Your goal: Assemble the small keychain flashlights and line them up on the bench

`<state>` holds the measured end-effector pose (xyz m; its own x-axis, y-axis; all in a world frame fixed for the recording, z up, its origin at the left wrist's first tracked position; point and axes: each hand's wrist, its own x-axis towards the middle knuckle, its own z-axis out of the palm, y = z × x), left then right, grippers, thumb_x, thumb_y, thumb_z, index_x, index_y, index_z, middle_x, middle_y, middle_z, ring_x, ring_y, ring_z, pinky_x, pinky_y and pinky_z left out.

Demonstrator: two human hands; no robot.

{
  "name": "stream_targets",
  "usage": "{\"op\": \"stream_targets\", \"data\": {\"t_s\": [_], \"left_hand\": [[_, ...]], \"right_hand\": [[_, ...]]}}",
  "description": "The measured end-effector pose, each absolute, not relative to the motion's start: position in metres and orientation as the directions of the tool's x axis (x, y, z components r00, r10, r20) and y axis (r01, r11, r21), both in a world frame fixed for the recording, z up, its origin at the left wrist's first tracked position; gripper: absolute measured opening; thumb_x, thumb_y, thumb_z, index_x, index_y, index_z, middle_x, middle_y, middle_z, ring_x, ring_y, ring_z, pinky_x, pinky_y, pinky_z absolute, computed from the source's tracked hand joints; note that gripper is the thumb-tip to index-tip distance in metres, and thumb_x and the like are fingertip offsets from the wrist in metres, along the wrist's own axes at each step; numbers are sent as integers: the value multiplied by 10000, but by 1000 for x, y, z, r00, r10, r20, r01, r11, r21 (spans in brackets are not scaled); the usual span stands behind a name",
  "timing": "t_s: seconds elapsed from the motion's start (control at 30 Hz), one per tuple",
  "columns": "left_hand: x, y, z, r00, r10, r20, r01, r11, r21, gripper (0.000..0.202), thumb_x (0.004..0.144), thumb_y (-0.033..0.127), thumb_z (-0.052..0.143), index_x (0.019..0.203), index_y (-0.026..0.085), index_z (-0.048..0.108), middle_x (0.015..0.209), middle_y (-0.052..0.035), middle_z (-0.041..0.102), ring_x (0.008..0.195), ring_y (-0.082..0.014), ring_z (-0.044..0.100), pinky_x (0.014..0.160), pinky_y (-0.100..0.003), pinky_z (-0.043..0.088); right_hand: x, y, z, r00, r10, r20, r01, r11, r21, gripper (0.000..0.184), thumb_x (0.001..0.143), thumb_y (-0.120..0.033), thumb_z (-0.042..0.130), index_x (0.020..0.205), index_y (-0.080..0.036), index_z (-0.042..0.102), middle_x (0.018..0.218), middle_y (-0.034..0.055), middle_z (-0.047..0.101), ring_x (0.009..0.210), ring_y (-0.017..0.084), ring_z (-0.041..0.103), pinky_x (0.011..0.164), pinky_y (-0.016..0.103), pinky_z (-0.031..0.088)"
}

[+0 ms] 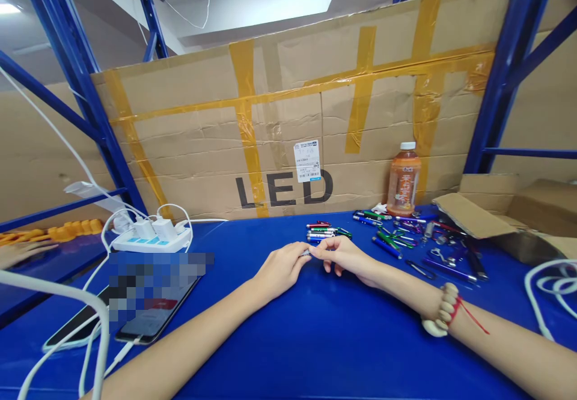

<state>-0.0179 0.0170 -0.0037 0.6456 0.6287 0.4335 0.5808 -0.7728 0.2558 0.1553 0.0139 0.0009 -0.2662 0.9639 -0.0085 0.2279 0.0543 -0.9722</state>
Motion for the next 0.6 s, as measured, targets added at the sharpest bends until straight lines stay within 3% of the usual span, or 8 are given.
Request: {"op": "stream_targets", "data": {"t_s": [0.3, 0.47, 0.6], "left_hand": [[-18, 18, -4, 630, 630, 455, 570, -772, 280, 216, 895, 266, 358, 1029, 197, 513, 1014, -44, 610, 936, -162, 568, 818, -261, 438], [-17, 16, -3, 630, 632, 452, 551, -774, 314, 256, 899, 236, 351, 1138, 235, 441, 1151, -24, 562, 1030, -155, 537, 868, -260, 417], [-16, 16, -2, 615, 659, 434, 581, -750, 316, 226, 897, 236, 346, 1091, 234, 461, 1084, -21, 591, 971, -159, 562, 813, -256, 438]], "right_hand": [[158, 18, 0, -303, 952, -34, 168, 19, -986, 394, 543, -474, 721, 646, -144, 532, 483, -59, 470, 424, 28, 413, 354, 126, 292], [160, 22, -4, -320, 947, -22, 157, 30, -987, 424, 573, -522, 687, 653, -152, 496, 459, -61, 456, 429, 34, 414, 355, 120, 279], [159, 22, -5, -321, 947, -22, 184, 40, -982, 447, 580, -555, 666, 650, -154, 480, 454, -55, 464, 409, 33, 398, 353, 124, 276]]}}
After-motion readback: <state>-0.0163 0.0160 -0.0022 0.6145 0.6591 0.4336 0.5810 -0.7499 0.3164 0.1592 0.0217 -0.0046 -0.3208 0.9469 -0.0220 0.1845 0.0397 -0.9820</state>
